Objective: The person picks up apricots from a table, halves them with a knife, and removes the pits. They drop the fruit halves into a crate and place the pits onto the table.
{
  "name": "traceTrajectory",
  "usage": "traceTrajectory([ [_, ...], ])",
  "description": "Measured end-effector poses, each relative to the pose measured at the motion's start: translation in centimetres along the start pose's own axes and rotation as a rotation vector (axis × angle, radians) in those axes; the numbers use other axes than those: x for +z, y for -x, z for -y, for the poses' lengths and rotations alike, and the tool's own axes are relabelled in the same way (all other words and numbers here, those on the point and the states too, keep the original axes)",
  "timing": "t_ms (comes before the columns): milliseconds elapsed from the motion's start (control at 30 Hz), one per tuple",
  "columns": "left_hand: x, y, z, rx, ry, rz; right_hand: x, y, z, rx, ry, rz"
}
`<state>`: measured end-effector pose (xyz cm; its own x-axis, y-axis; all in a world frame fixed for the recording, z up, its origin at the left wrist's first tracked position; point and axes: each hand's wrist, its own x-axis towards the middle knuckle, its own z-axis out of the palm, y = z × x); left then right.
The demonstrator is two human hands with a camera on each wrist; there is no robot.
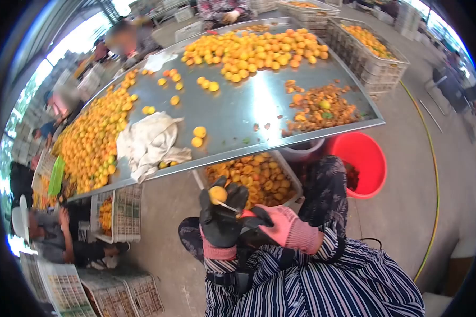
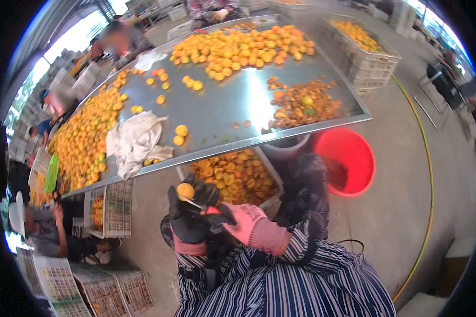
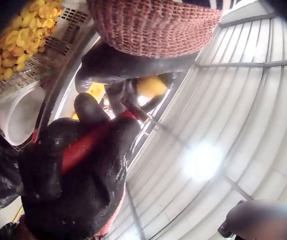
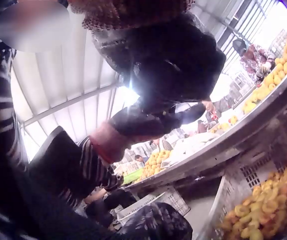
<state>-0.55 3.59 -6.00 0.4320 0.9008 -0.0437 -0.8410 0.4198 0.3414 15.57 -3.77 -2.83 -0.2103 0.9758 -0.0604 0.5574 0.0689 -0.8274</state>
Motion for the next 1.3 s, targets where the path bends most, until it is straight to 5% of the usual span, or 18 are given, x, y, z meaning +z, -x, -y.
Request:
traceTrajectory([
  [133, 1.8, 0.1, -0.8, 0.126, -0.211, -0.151, 0.4, -0.4, -0.6, -0.006, -0.082, 0.023],
  [233, 1.8, 0.5, -1.0, 0.065, -0.181, -0.014, -0.2, -0.4, 0.5, -0.001, -0.063, 0.014],
  [267, 4.2, 1.6, -0.6, 0.112, -0.451, -0.097, -0.6, -0.2, 1.1, -0.032, -0.066, -0.048],
  [500, 3.6, 1.7, -0.9, 0.151, -0.581, -0.067, -0.1, -0.3, 0.6, -0.077, -0.186, -0.022],
  [567, 3.9, 1.7, -1.3, 0.164, -0.824, -0.157, 0.0, 0.0, 0.3, -0.076, -0.244, -0.016],
  [600, 4.5, 1.7, -0.7, 0.284, -0.836, -0.122, 0.2, 0.1, 0.3, -0.112, -0.265, -0.047],
  [767, 5.9, 1.8, -0.7, 0.311, -0.71, -0.082, 0.6, 0.0, 0.7, -0.134, -0.114, -0.052],
  [833, 5.0, 1.7, -1.1, 0.232, -0.516, -0.094, 0.3, 0.1, 0.8, -0.142, -0.032, -0.028],
  [867, 4.8, 1.7, -1.5, 0.116, -0.185, -0.054, 0.6, 0.1, 0.5, -0.158, 0.034, -0.074],
  [1000, 3.9, 1.2, -1.8, 0.044, 0.082, -0.192, 0.2, 0.7, -0.3, -0.178, 0.163, -0.053],
  [1100, 2.0, 0.6, -3.4, 0.221, -0.186, -0.111, -0.9, 1.1, -2.0, -0.27, 0.15, 0.103],
  [1167, 0.3, 0.7, -3.8, 0.147, -0.133, 0.036, 1.7, 0.8, -6.7, -0.15, -0.368, -0.312],
  [1233, 3.2, 1.5, -2.1, 0.213, -0.639, -0.216, 2.0, -1.8, -6.8, -0.078, -0.593, -0.363],
  [1300, 4.9, 1.8, -0.3, 0.182, -0.849, -0.165, 2.0, -3.5, -5.7, -0.034, -0.814, -0.42],
])
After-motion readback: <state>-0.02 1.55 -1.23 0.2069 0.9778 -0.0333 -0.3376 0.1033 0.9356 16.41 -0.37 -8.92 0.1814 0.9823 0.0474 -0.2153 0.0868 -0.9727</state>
